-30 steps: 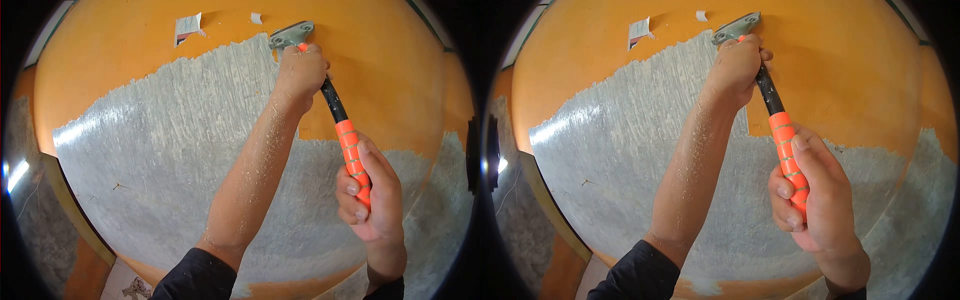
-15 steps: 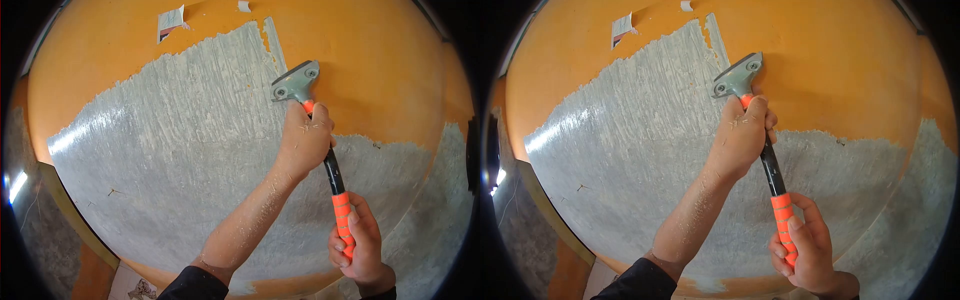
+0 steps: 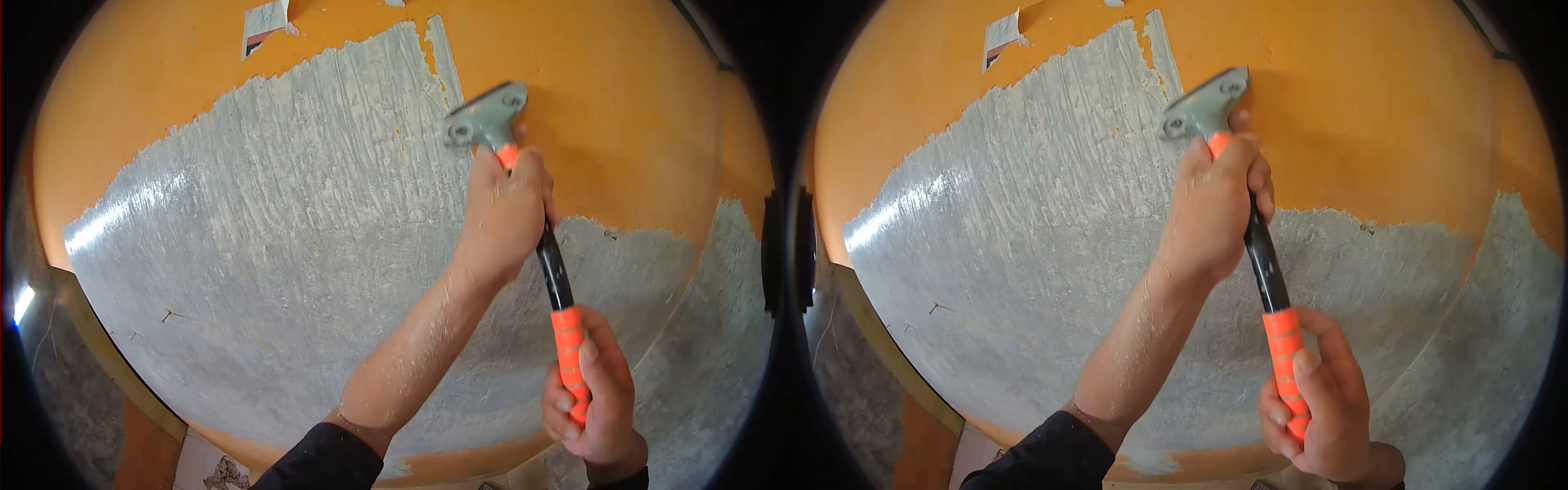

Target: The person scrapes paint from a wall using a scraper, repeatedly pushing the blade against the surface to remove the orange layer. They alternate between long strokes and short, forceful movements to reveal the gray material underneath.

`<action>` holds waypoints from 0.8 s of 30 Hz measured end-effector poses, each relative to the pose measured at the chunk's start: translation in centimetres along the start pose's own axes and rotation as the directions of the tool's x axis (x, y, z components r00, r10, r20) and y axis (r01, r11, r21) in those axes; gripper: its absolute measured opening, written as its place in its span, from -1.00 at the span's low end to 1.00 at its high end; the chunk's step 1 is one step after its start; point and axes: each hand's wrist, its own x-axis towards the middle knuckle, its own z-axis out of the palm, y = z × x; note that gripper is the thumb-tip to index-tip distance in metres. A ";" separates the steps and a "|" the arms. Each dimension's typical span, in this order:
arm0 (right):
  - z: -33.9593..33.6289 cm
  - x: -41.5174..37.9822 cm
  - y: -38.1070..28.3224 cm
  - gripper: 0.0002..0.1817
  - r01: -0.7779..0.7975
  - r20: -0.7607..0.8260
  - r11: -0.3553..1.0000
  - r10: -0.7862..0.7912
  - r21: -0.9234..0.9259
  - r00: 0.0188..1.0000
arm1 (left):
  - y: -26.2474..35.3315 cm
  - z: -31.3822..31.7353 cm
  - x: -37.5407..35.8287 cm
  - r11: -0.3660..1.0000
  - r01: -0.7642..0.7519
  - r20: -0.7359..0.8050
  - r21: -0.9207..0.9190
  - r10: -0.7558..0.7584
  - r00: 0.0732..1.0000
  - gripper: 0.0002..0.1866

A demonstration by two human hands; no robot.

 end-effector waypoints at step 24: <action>2.1 1.9 -3.4 -0.47 0.035 0.028 0.999 -0.034 -0.036 0.999 | 3.0 0.2 3.7 0.993 -0.103 0.053 0.062 0.099 0.994 -0.68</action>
